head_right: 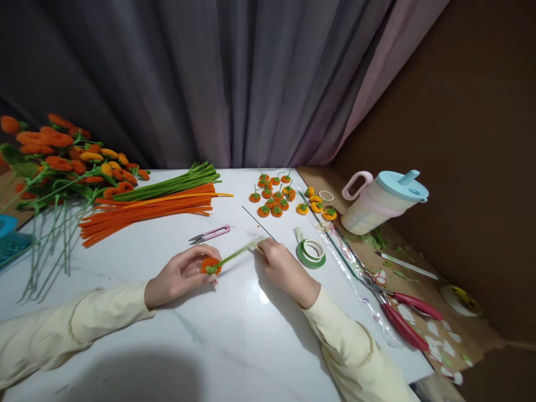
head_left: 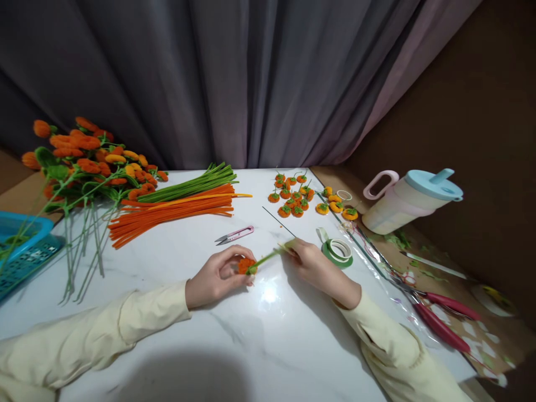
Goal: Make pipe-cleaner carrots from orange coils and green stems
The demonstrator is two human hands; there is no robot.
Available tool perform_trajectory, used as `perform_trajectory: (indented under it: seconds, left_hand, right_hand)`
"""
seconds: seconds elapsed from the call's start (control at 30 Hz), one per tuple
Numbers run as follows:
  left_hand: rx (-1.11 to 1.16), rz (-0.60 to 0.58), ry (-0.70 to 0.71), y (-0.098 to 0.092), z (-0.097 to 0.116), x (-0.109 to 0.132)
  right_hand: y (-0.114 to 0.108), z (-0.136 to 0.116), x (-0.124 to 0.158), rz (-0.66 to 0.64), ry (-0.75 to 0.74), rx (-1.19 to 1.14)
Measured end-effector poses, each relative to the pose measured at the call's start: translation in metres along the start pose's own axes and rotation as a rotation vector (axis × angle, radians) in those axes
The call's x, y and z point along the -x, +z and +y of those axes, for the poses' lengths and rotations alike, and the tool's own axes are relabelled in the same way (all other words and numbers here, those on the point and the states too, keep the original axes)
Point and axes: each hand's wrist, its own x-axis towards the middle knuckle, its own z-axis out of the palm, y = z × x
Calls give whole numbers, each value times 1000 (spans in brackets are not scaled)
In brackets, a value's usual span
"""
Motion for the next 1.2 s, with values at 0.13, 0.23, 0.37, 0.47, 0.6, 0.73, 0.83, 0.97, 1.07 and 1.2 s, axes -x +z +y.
perform_trajectory:
  seconds: [0.13,0.23,0.37,0.47,0.6,0.73,0.83,0.97,1.07,1.2]
  left_hand:
    - [-69,88,-2,-1,-1,0]
    - [-81,63,-50,-2,-2,0]
    - [-232,86,61,-4,-4,1]
    - [-435,69,228,-6,-6,3]
    - [-634,26,455,-6,-8,4]
    - [-713,15,526,-5,-9,3]
    - [-734,43,525,-6,-9,2]
    - [-749,48,522,-7,-10,2]
    - [-771,39,525,-6,-11,3]
    - [-809,45,528,-5,-11,3]
  right_hand:
    - [-25,-1,5,-60,-89,-105]
    - [-39,-14,9,-152,-193,-233]
    - [-35,-37,12,-213,-129,-444]
    - [-25,-50,11,-349,113,-710]
    - [-17,-58,10,-434,294,-1010]
    - [-6,-62,9,-460,336,-1155]
    - [3,-65,9,-416,382,-1187]
    - [8,-71,7,-357,413,-1231]
    - [9,-74,6,-306,390,-1267]
    - [17,-75,8,-236,369,-1281]
